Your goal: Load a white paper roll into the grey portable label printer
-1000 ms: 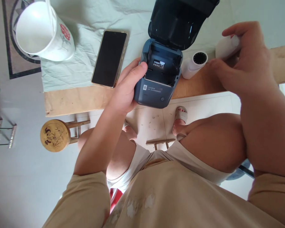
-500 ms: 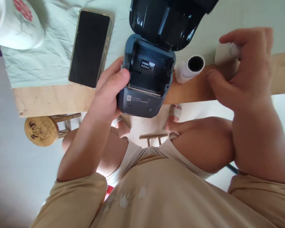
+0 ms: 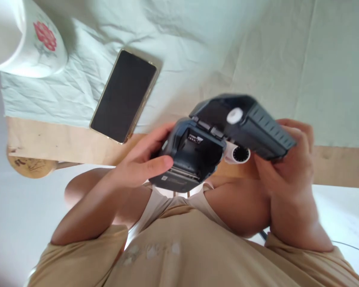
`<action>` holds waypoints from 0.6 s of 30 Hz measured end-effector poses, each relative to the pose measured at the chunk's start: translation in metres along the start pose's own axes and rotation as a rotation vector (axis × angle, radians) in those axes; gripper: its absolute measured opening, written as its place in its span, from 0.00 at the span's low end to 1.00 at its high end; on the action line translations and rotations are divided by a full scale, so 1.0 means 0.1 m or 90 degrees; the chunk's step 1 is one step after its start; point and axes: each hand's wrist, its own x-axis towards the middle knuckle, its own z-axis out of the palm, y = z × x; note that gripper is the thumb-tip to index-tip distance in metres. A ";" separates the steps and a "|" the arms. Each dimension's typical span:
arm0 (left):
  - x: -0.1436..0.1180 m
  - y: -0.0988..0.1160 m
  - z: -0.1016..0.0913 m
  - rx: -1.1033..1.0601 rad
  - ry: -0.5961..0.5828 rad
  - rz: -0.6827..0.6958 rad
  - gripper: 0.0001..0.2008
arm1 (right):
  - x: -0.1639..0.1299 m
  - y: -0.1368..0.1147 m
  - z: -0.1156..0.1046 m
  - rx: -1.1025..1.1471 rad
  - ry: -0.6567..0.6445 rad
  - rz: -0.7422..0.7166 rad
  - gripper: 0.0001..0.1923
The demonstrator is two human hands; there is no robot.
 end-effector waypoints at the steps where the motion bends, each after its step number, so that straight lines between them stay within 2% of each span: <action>1: 0.00 0.04 0.00 0.007 0.006 -0.025 0.26 | 0.02 0.01 0.00 0.016 -0.001 -0.001 0.29; 3: 0.01 0.11 0.00 0.017 0.034 -0.089 0.25 | 0.05 0.02 -0.01 0.041 -0.006 -0.010 0.29; 6: 0.00 0.14 0.00 -0.004 0.066 -0.148 0.18 | 0.09 0.04 -0.03 0.065 -0.019 -0.021 0.29; 9: -0.02 0.08 -0.02 -0.018 0.060 -0.132 0.16 | 0.08 0.06 -0.04 0.070 -0.019 -0.020 0.29; 12: -0.02 0.01 -0.03 0.003 0.047 -0.098 0.22 | 0.05 0.09 -0.02 0.069 0.010 -0.025 0.29; 15: 0.02 0.00 -0.01 0.040 0.065 -0.083 0.27 | 0.03 0.12 0.00 0.047 0.040 -0.039 0.27; 18: 0.06 -0.01 0.03 0.083 0.081 -0.074 0.28 | 0.02 0.14 0.02 0.018 0.059 -0.053 0.25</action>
